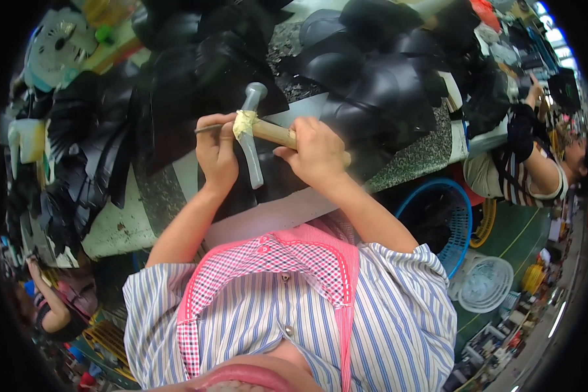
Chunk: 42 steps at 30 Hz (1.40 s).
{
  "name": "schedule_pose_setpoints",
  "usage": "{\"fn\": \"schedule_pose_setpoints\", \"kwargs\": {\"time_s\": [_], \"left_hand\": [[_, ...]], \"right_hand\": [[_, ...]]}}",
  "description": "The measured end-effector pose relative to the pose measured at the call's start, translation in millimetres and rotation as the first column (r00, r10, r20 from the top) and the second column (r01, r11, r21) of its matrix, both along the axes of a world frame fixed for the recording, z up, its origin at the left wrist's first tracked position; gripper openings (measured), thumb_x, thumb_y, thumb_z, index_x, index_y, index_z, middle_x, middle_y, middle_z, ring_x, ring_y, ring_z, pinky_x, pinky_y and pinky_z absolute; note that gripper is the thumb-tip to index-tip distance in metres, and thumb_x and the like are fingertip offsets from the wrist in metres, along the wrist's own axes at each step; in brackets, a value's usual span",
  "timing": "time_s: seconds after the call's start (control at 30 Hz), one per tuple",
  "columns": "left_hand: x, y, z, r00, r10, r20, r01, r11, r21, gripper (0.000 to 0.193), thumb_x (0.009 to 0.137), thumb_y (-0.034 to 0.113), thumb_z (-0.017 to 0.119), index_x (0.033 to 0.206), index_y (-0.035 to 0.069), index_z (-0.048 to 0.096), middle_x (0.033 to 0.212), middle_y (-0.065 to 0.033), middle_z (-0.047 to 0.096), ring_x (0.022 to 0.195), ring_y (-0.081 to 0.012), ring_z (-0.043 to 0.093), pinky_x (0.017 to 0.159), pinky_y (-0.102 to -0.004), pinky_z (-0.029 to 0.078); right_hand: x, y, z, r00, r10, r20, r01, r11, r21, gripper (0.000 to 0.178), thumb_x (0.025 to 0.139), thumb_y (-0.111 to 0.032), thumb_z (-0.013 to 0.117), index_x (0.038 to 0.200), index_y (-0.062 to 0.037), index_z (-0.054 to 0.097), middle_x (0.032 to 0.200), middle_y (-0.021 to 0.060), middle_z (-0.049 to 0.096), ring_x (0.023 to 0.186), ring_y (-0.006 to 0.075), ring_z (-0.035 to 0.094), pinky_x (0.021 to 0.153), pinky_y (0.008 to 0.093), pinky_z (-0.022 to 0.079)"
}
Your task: Assembling and hammering leather shoe components at a factory workbench.
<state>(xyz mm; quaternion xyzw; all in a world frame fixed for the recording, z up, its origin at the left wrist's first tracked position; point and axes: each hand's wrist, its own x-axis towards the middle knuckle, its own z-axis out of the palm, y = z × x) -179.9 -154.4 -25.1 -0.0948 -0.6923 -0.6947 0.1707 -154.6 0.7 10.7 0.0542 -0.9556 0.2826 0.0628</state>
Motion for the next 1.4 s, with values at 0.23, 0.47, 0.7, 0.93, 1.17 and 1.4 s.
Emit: {"fn": "schedule_pose_setpoints", "kwargs": {"time_s": [0.23,0.47,0.7,0.93,1.17,1.4], "left_hand": [[25.4,-0.3,21.7,0.998,-0.028,-0.050,0.030,0.999,0.039,0.005,0.085,0.007,0.048,0.085,0.003,0.044,0.095,-0.0133,0.055,0.085,-0.0166,0.051,0.077,-0.0272,0.040],[-70.7,-35.9,36.6,0.992,0.003,-0.127,-0.095,0.685,-0.723,0.022,0.083,0.012,0.049,0.101,-0.001,0.046,0.106,-0.0126,0.054,0.101,-0.0261,0.050,0.094,-0.0400,0.029],[-63.2,-30.4,42.7,0.997,0.075,-0.011,-0.059,0.676,-0.735,0.033,0.082,0.013,0.051,0.111,-0.002,0.046,0.113,-0.0141,0.050,0.118,-0.0315,0.037,0.098,-0.0442,0.023],[-43.5,-32.3,51.4,0.945,-0.025,-0.326,-0.270,0.505,-0.820,0.013,0.072,0.001,0.058,0.080,0.001,0.047,0.122,-0.0193,0.043,0.106,-0.0353,0.044,0.088,-0.0374,0.036],[2.4,-31.9,114.3,0.940,-0.272,-0.206,0.074,0.750,-0.657,0.013,0.064,0.002,0.064,0.070,0.000,0.053,0.072,-0.0097,0.052,0.068,-0.0230,0.054,0.061,-0.0301,0.044],[-0.5,-22.5,40.4,0.834,-0.289,0.470,0.491,0.777,-0.395,0.011,0.072,0.008,0.061,0.073,-0.001,0.055,0.067,-0.0033,0.056,0.062,-0.0085,0.050,0.057,-0.0222,0.041]], "right_hand": [[15.0,17.2,34.3,0.992,0.105,0.075,-0.092,0.982,-0.164,0.025,0.064,-0.018,0.069,0.077,-0.0079,0.051,0.071,0.0097,0.056,0.067,0.0305,0.056,0.057,0.0398,0.041],[-38.1,117.6,86.5,0.886,-0.362,-0.288,0.370,0.929,-0.031,0.013,0.071,-0.005,0.058,0.080,-0.0024,0.049,0.071,0.0161,0.056,0.074,0.0365,0.054,0.060,0.0367,0.043],[-73.2,174.4,40.2,0.816,-0.528,-0.233,0.562,0.821,0.106,0.030,0.068,-0.032,0.066,0.081,-0.0062,0.057,0.086,0.0129,0.060,0.080,0.0318,0.057,0.067,0.0404,0.044],[-33.4,135.2,79.5,0.787,-0.321,-0.526,0.378,0.926,0.001,0.025,0.064,-0.021,0.069,0.078,-0.0063,0.055,0.088,0.0065,0.058,0.085,0.0258,0.053,0.069,0.0367,0.043],[15.8,96.4,106.8,0.905,-0.092,-0.415,-0.003,0.975,-0.223,0.020,0.063,-0.007,0.068,0.067,-0.0018,0.049,0.086,0.0095,0.057,0.073,0.0183,0.054,0.062,0.0265,0.041],[34.6,71.8,73.1,0.929,0.370,-0.021,-0.348,0.853,-0.388,0.027,0.057,-0.017,0.074,0.073,-0.0049,0.055,0.067,0.0080,0.056,0.062,0.0241,0.055,0.055,0.0297,0.042]]}}
